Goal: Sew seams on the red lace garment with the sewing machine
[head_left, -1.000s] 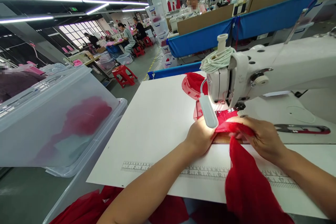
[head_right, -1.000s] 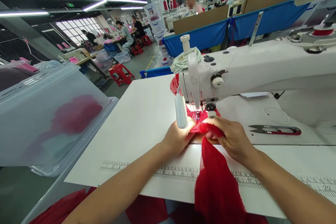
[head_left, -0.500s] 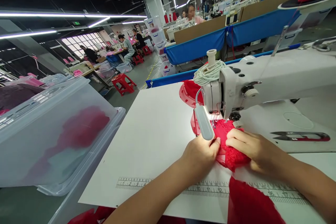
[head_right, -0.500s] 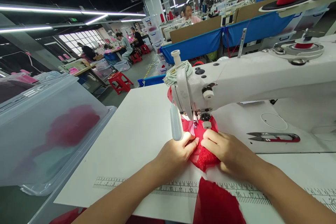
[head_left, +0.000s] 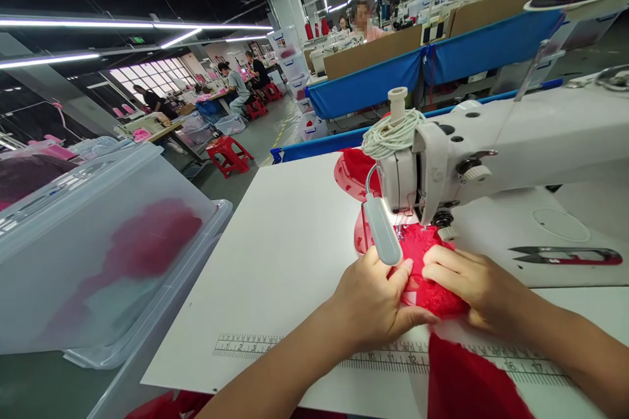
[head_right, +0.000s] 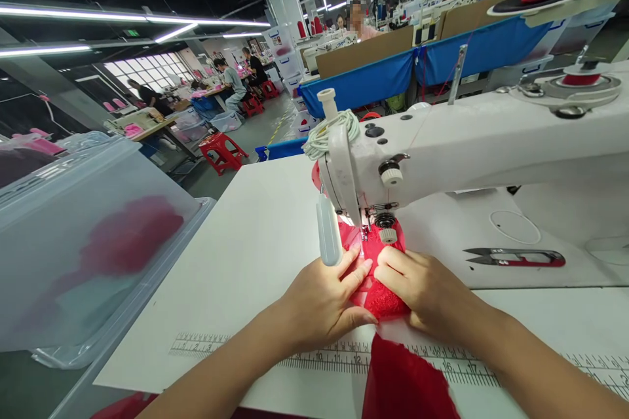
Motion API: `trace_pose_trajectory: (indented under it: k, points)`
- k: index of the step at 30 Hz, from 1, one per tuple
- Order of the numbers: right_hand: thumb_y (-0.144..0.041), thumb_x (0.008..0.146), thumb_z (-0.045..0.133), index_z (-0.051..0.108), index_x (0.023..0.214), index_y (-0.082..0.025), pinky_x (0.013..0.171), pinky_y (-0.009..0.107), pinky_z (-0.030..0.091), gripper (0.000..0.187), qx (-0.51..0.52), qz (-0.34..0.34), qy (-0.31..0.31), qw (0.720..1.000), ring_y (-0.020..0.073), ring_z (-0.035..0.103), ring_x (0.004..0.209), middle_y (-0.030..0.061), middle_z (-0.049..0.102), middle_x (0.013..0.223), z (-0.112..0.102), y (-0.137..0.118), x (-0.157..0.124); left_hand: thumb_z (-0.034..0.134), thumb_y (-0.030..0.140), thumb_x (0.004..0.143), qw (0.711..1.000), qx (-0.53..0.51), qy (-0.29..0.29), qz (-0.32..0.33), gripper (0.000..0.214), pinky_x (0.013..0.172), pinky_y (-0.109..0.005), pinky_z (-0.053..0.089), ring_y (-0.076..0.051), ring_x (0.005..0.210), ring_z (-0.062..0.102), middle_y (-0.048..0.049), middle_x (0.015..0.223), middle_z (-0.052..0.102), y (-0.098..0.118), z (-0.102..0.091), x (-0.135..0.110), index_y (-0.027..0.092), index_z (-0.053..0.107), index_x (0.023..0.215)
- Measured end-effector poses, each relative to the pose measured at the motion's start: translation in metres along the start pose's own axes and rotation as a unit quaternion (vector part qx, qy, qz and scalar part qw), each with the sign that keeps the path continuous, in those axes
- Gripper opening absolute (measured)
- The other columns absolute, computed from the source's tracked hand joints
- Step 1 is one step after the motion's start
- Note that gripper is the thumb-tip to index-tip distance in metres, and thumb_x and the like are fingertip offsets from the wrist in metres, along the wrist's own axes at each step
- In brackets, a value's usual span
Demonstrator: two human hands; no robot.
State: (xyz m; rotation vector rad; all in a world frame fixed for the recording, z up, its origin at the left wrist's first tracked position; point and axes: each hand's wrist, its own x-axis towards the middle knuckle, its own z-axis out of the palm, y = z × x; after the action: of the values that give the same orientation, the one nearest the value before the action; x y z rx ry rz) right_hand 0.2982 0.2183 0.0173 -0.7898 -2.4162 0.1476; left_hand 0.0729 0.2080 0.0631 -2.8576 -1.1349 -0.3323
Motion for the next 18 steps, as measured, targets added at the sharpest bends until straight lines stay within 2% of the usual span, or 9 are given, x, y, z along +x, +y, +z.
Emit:
trace_pose_trajectory:
  k: [4,10,18]
  points:
    - [0.004,0.07,0.045,0.05,0.084,-0.022,0.059,0.032,0.028,0.03,0.007,-0.009,0.009,1.0,0.0196,0.042,0.069,0.0048,0.055,0.087,0.0016,-0.0007,-0.0002,0.009,0.081,0.094,1.0,0.017,0.002,0.003,0.099,0.056,-0.037,0.056,-0.026,0.068,0.063,-0.0132,0.075,0.067,-0.0023,0.001,-0.0016,0.007,0.068,0.122]
    - [0.003,0.069,0.045,0.048,0.078,-0.022,0.057,0.032,0.025,0.027,0.003,-0.01,0.039,0.999,0.0188,0.039,0.066,0.0032,0.053,0.08,-0.001,-0.0004,0.0018,0.007,0.081,0.093,1.0,0.014,0.015,0.013,0.1,0.062,-0.037,0.058,-0.027,0.078,0.066,-0.0196,0.096,0.07,0.0032,0.0045,0.0003,0.006,0.067,0.121]
    - [0.002,0.07,0.044,0.049,0.077,-0.022,0.056,0.033,0.024,0.026,-0.008,-0.005,0.04,0.999,0.0188,0.037,0.065,0.0036,0.053,0.079,-0.001,0.0005,0.0002,0.009,0.079,0.094,1.0,0.019,0.013,0.012,0.097,0.061,-0.037,0.059,-0.029,0.084,0.067,-0.0206,0.1,0.07,0.0039,0.0062,0.0004,0.007,0.066,0.124]
